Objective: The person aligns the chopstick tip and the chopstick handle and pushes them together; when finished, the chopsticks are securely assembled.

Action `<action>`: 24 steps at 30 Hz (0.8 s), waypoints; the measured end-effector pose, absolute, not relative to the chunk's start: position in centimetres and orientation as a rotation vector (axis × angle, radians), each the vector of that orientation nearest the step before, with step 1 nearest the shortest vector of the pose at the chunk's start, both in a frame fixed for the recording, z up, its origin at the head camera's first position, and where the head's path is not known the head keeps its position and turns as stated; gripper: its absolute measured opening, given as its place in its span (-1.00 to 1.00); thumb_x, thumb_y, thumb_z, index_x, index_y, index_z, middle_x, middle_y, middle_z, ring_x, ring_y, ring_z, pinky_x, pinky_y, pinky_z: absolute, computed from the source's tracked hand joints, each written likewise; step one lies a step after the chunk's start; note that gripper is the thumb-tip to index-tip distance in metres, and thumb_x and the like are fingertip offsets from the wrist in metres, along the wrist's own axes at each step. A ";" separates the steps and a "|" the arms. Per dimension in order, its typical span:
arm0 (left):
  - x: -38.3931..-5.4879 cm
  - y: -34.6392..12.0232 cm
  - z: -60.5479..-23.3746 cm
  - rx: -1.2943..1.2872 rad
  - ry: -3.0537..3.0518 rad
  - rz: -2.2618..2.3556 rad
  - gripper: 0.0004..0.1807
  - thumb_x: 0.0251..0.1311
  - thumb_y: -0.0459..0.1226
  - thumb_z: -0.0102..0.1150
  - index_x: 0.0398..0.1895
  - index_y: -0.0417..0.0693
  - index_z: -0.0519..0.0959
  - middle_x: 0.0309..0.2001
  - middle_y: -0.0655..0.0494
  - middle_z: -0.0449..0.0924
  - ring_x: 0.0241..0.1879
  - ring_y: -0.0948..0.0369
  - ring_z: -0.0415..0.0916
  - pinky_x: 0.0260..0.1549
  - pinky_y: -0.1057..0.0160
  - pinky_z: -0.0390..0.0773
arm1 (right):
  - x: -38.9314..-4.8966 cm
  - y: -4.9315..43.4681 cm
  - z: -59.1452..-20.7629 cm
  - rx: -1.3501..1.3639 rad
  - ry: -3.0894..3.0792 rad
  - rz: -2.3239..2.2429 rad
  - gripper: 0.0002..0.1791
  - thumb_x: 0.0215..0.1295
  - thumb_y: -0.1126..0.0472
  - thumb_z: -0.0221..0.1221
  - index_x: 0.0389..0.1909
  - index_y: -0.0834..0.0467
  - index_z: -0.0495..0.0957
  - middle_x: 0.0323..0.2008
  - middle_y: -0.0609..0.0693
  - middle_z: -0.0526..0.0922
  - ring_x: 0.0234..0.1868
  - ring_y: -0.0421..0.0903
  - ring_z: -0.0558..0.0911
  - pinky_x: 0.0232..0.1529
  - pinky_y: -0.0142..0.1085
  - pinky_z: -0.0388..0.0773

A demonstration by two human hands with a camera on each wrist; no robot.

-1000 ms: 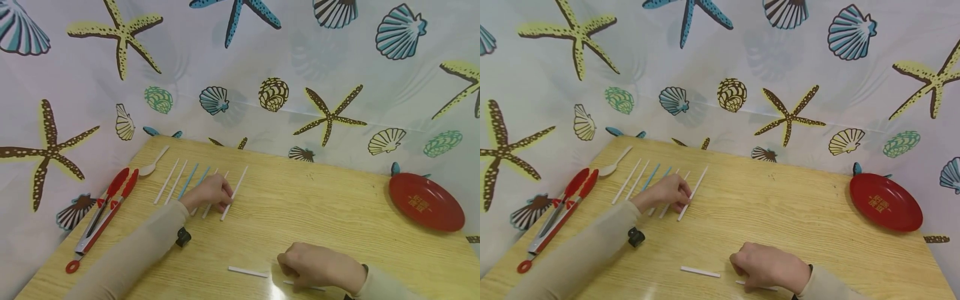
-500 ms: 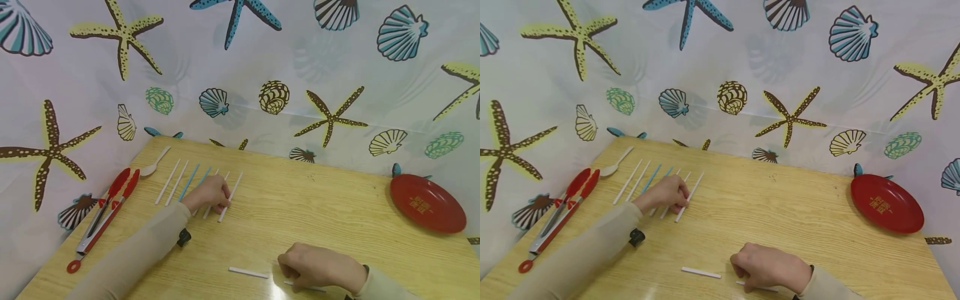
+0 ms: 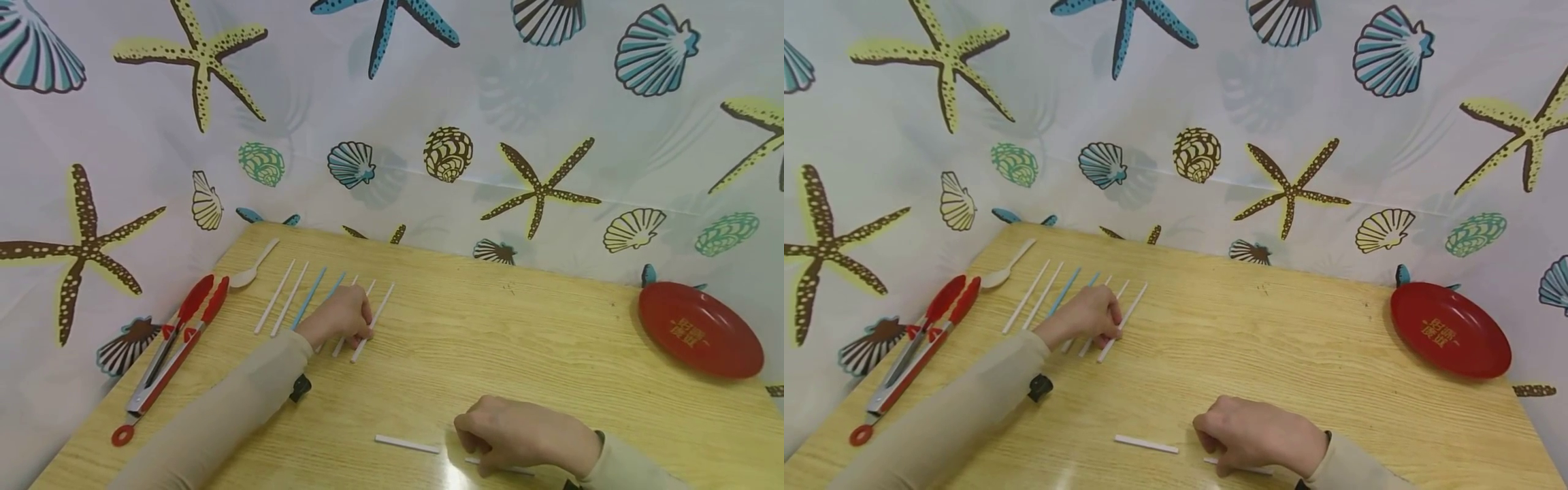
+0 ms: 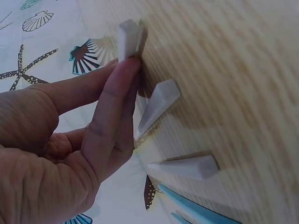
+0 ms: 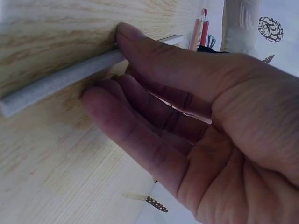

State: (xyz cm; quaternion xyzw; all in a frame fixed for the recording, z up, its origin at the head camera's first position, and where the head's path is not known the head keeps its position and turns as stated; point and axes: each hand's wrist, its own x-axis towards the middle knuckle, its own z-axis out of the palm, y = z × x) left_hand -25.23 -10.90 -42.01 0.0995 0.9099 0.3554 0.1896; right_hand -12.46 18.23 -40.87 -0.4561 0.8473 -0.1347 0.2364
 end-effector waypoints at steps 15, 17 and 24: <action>-24.9 -10.8 -40.9 0.391 2.659 0.848 -0.78 0.07 -0.44 0.44 -0.57 -0.31 0.56 -0.66 -0.08 0.59 -0.65 0.07 0.63 -0.57 0.28 0.62 | -12.3 18.1 -40.8 -1.223 2.347 -0.326 -0.65 0.02 0.26 0.49 -0.51 0.01 0.43 -0.55 -0.31 0.39 -0.53 -0.42 0.34 -0.50 -0.56 0.39; -24.4 -10.6 -40.1 0.474 2.715 0.770 -0.74 0.11 -0.35 0.44 -0.59 -0.27 0.56 -0.67 -0.03 0.57 -0.68 0.11 0.57 -0.55 0.30 0.58 | -12.2 18.1 -40.8 -1.208 2.347 -0.315 -0.65 0.03 0.25 0.49 -0.52 0.00 0.44 -0.56 -0.31 0.39 -0.53 -0.41 0.34 -0.50 -0.55 0.40; -19.3 -7.6 -38.0 0.879 2.781 0.570 -0.74 0.08 -0.17 0.49 -0.49 -0.11 0.60 -0.53 0.18 0.53 -0.63 0.30 0.35 -0.60 0.30 0.46 | -12.3 18.2 -40.9 -1.223 2.343 -0.284 -0.67 0.03 0.22 0.48 -0.57 0.00 0.45 -0.59 -0.33 0.36 -0.56 -0.42 0.35 -0.51 -0.56 0.39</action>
